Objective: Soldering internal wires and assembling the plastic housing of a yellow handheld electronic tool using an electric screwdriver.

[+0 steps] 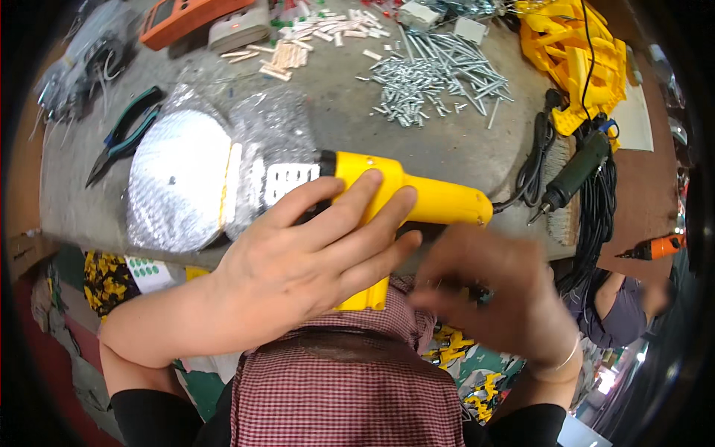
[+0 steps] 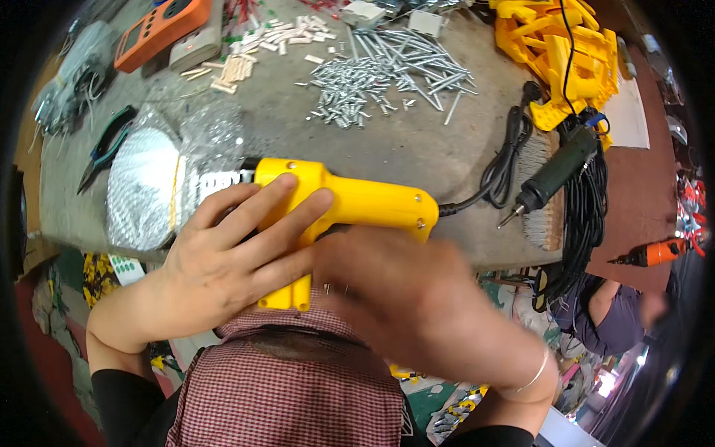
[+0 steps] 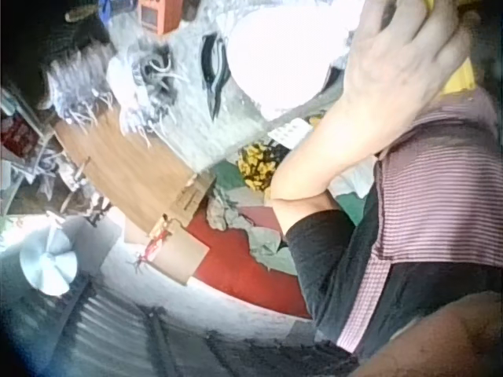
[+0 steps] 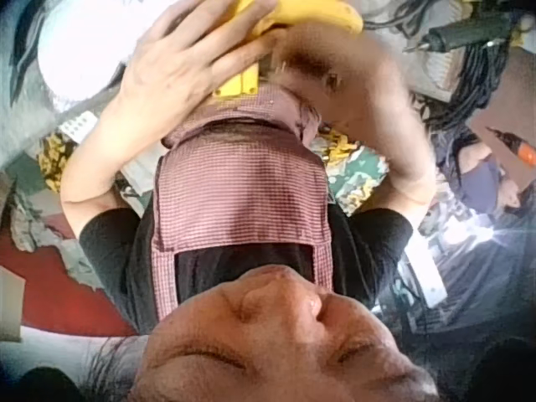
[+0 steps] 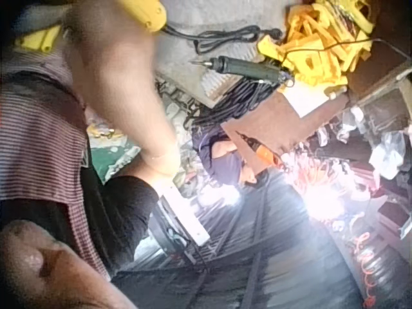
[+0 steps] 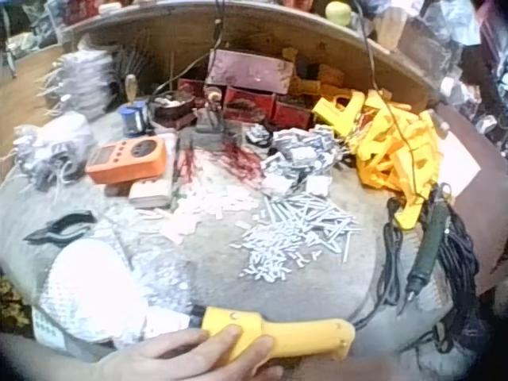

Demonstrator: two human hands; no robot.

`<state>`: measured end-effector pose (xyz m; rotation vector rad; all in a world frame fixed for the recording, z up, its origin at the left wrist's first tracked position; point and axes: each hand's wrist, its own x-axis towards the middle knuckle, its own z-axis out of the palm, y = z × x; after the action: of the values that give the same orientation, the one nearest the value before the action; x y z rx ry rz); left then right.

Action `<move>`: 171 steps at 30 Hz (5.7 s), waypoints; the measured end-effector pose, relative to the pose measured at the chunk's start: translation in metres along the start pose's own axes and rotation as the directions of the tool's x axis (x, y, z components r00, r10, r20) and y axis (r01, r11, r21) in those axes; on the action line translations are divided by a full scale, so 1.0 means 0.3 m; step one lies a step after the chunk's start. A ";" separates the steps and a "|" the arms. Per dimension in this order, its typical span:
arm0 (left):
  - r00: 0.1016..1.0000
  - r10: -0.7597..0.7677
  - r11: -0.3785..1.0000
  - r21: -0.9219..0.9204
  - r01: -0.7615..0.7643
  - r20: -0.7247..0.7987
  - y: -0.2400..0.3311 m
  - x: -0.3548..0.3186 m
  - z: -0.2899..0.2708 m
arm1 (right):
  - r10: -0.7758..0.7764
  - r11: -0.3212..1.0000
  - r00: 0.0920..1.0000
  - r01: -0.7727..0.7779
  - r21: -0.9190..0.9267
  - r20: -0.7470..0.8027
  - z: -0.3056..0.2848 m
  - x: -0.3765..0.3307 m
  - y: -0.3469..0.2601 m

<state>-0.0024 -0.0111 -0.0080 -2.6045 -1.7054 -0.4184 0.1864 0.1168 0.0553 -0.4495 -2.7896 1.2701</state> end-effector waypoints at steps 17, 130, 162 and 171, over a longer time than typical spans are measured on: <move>0.999 0.050 0.988 -0.147 -0.049 0.006 -0.039 0.007 -0.039 | -0.385 0.817 0.923 0.331 -0.472 -0.019 0.172 0.012 -0.076; 0.963 -0.255 0.891 -0.365 0.271 0.091 0.021 0.341 0.025 | 0.463 0.883 0.054 -0.109 0.456 -0.884 -0.234 -0.286 0.615; 0.953 -0.298 0.924 -0.270 0.272 -0.059 0.042 0.310 0.093 | 0.081 0.730 0.535 0.542 0.415 -0.841 -0.128 0.025 0.137; 0.943 -0.324 0.919 -0.265 0.294 -0.077 0.063 0.315 0.097 | -0.291 0.655 0.710 0.636 0.407 -0.641 -0.135 -0.074 0.165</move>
<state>0.0563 0.0704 -0.0125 -2.3959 -2.1549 -0.8288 0.2261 0.1710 0.0469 0.0257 -1.7160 1.4965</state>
